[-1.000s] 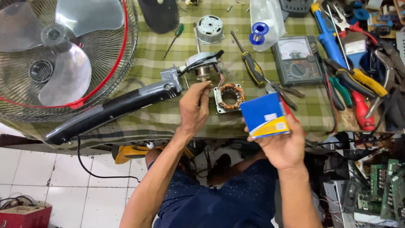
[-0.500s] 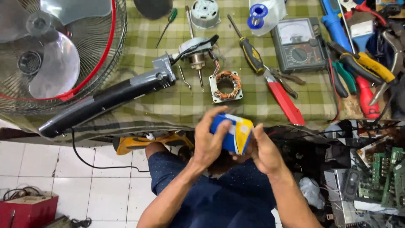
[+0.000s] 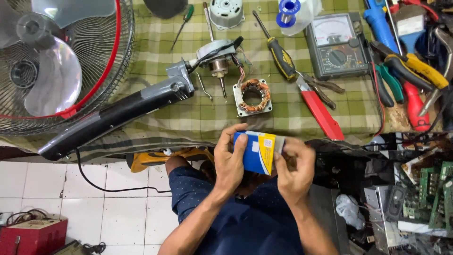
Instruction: Disassembling and repairing a fan motor assembly on a workbench using various tools.
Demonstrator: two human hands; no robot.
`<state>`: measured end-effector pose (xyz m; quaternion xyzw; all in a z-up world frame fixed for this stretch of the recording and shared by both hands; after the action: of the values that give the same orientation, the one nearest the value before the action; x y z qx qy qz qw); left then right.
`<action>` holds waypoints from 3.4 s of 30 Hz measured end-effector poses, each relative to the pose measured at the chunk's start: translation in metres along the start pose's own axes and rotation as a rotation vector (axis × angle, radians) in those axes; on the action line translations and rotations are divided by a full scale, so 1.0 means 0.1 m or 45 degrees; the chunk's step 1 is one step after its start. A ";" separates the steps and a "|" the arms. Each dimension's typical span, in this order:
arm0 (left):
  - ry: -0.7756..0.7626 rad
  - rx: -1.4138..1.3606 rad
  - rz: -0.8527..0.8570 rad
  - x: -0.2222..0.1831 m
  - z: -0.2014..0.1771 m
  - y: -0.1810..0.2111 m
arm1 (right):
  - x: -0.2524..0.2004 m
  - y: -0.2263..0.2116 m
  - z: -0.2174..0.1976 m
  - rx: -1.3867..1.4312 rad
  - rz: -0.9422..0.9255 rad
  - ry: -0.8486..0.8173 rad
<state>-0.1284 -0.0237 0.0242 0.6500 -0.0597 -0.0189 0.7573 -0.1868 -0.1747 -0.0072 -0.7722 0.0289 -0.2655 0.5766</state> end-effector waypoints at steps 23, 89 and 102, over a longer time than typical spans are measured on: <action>-0.946 0.649 1.178 0.62 0.70 1.13 | -0.07 0.05 -0.20 1.384 0.558 0.149; -0.169 0.030 0.476 0.15 -0.18 0.09 | 0.46 -0.68 0.19 -0.316 -0.669 -0.389; -0.151 -0.496 -0.045 0.09 -0.15 -0.15 | 0.49 -0.75 0.31 -0.377 -0.708 -0.366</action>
<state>-0.1171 -0.0126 0.0080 0.4900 -0.0881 -0.0816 0.8634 -0.1506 -0.1399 0.0728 -0.8553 -0.2260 -0.2940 0.3620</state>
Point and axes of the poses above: each hand's wrist, its own x-axis towards the middle knuckle, its own z-axis out of the palm, y = z × x, the point moved 2 cm from there along x, towards the middle knuckle, and after that the axes turned 7 degrees about -y, right-handed, at the moved point
